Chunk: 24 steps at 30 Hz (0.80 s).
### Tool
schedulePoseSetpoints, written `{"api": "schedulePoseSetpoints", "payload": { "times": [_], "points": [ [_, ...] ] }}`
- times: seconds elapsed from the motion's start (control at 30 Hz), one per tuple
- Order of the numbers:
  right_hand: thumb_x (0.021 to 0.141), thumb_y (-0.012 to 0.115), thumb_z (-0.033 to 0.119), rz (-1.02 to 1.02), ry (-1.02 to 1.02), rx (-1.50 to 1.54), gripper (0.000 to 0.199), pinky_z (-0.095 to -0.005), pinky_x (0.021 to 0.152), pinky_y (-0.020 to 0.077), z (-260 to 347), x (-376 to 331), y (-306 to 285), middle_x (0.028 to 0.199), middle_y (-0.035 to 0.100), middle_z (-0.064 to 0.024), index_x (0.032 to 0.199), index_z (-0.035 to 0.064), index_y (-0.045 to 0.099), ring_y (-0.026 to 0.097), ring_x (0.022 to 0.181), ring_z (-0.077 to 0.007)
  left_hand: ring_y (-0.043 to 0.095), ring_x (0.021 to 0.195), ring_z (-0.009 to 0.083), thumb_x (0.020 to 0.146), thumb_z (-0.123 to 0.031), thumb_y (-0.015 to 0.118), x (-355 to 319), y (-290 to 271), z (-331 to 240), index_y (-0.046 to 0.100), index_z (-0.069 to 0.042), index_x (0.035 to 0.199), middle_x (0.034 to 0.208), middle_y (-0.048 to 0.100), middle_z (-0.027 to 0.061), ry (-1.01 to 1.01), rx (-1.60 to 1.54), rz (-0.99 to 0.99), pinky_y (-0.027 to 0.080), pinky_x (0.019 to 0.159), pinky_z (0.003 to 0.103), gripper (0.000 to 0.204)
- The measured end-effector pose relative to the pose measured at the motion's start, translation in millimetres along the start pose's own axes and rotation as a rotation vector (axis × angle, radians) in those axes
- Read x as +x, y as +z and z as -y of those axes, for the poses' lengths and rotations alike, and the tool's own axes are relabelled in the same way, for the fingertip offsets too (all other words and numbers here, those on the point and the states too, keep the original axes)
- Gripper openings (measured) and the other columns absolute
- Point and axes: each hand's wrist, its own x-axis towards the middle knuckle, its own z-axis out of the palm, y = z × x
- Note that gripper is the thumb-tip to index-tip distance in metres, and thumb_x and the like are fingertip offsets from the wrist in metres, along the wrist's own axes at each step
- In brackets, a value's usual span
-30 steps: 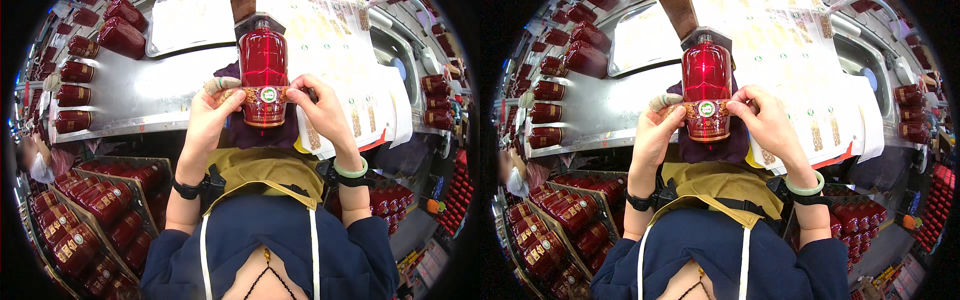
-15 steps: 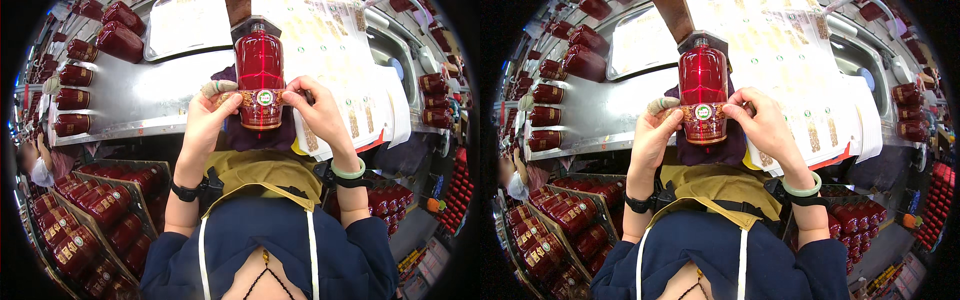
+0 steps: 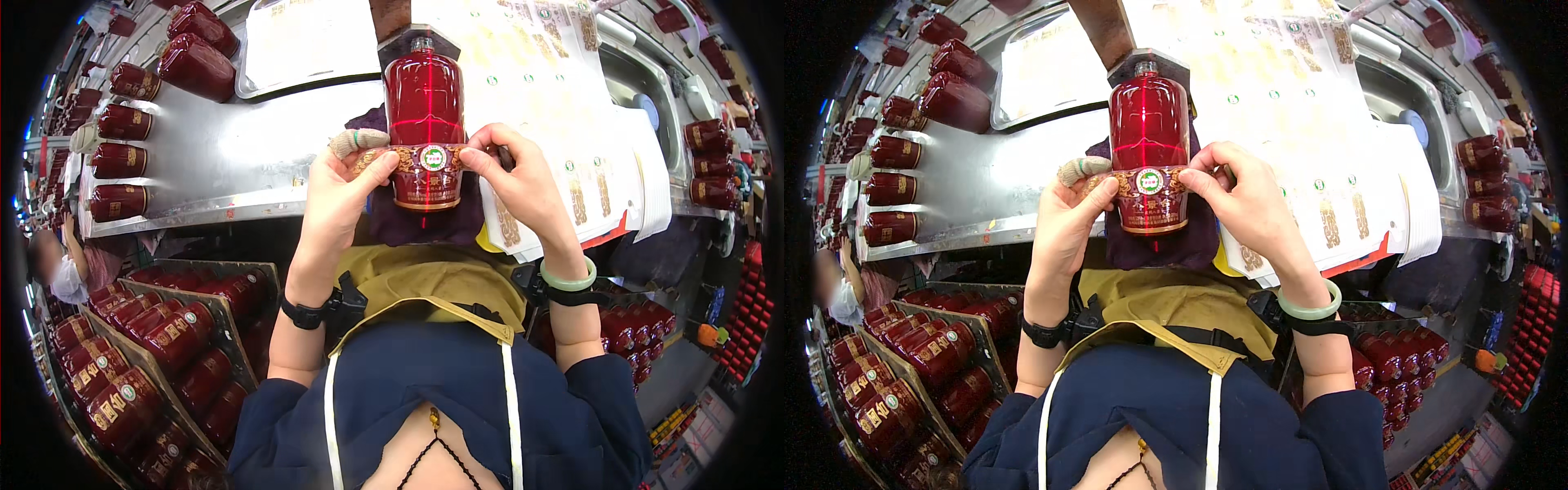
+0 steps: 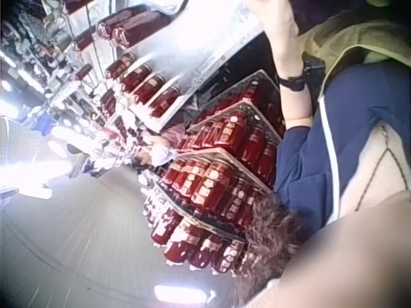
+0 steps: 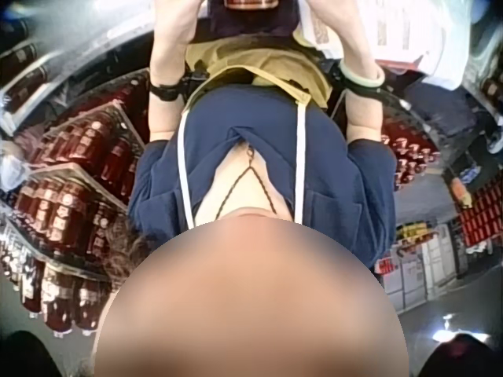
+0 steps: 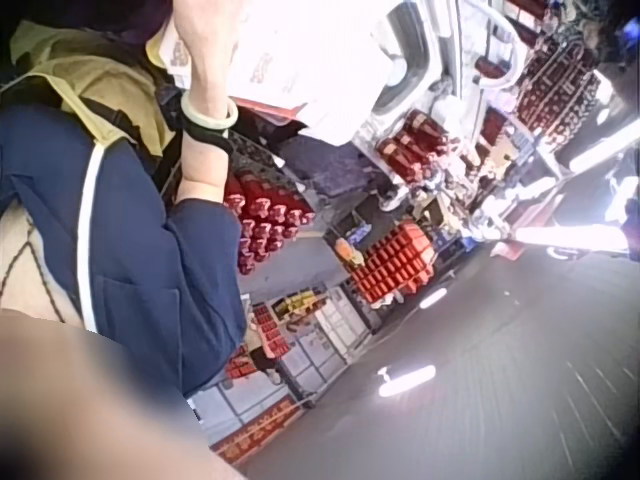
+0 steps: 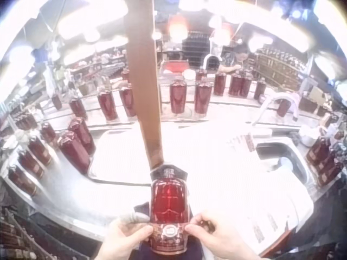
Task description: The person is manually applying decorative labels to red liquor bottles at a factory station.
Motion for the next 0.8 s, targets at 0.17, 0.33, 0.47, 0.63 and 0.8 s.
{"api": "schedulePoseSetpoints", "payload": {
  "times": [0.17,0.33,0.47,0.63,0.8],
  "points": [
    [0.096,0.076,0.019,0.052,0.07,0.018,0.021,-0.0284,0.066,0.0458,-11.8,0.2,-3.1,0.082,0.062,-0.0013,0.1,0.0,0.07,0.05,0.071,-0.0086,0.067,0.097,0.0112,0.093,-0.002,0.077,0.5,0.3,-0.3,0.063,-0.001,0.12,0.104,0.07,0.005,-0.005,-0.024,-0.011,0.055,0.088,0.026,0.031],
    [0.099,0.069,0.018,-0.3,0.118,-0.035,0.034,-0.0318,0.088,0.0492,-9.9,2.1,-11.1,0.101,0.062,-0.0083,0.125,-0.0017,0.061,0.059,0.093,-0.0165,0.066,0.101,0.0118,0.093,-0.001,0.077,1.3,-0.6,0.0,0.062,0.001,0.122,0.107,0.069,0.0063,-0.011,-0.024,-0.01,0.056,0.093,0.027,0.034],
    [0.102,0.061,0.005,-0.264,-0.078,0.167,0.026,-0.0273,0.09,0.0483,8.5,-11.2,-7.5,0.109,0.064,-0.0074,0.126,-0.004,0.06,0.059,0.099,-0.0131,0.066,0.101,0.0118,0.092,-0.001,0.077,1.4,0.1,-0.8,0.062,0.001,0.122,0.106,0.068,0.0062,0.0,-0.021,-0.003,0.056,0.093,0.027,0.034],
    [0.097,0.067,0.003,-0.148,-0.047,0.024,0.018,-0.0258,0.069,0.0475,15.9,-17.8,9.7,0.089,0.068,-0.0022,0.115,-0.0004,0.069,0.056,0.076,-0.0075,0.067,0.1,0.0115,0.092,-0.001,0.077,1.6,0.0,-0.8,0.062,0.001,0.122,0.106,0.069,0.0062,-0.006,-0.041,-0.008,0.056,0.093,0.027,0.033],
    [0.099,0.06,0.0,-0.265,-0.062,0.024,0.021,-0.0235,0.076,0.0488,4.8,-14.7,-2.2,0.095,0.069,-0.0053,0.118,-0.0017,0.068,0.06,0.082,-0.0085,0.067,0.1,0.0113,0.093,-0.001,0.076,3.7,-5.9,5.2,0.062,0.0,0.122,0.106,0.069,0.0057,-0.016,-0.049,-0.018,0.056,0.091,0.026,0.033]
  ]
}}
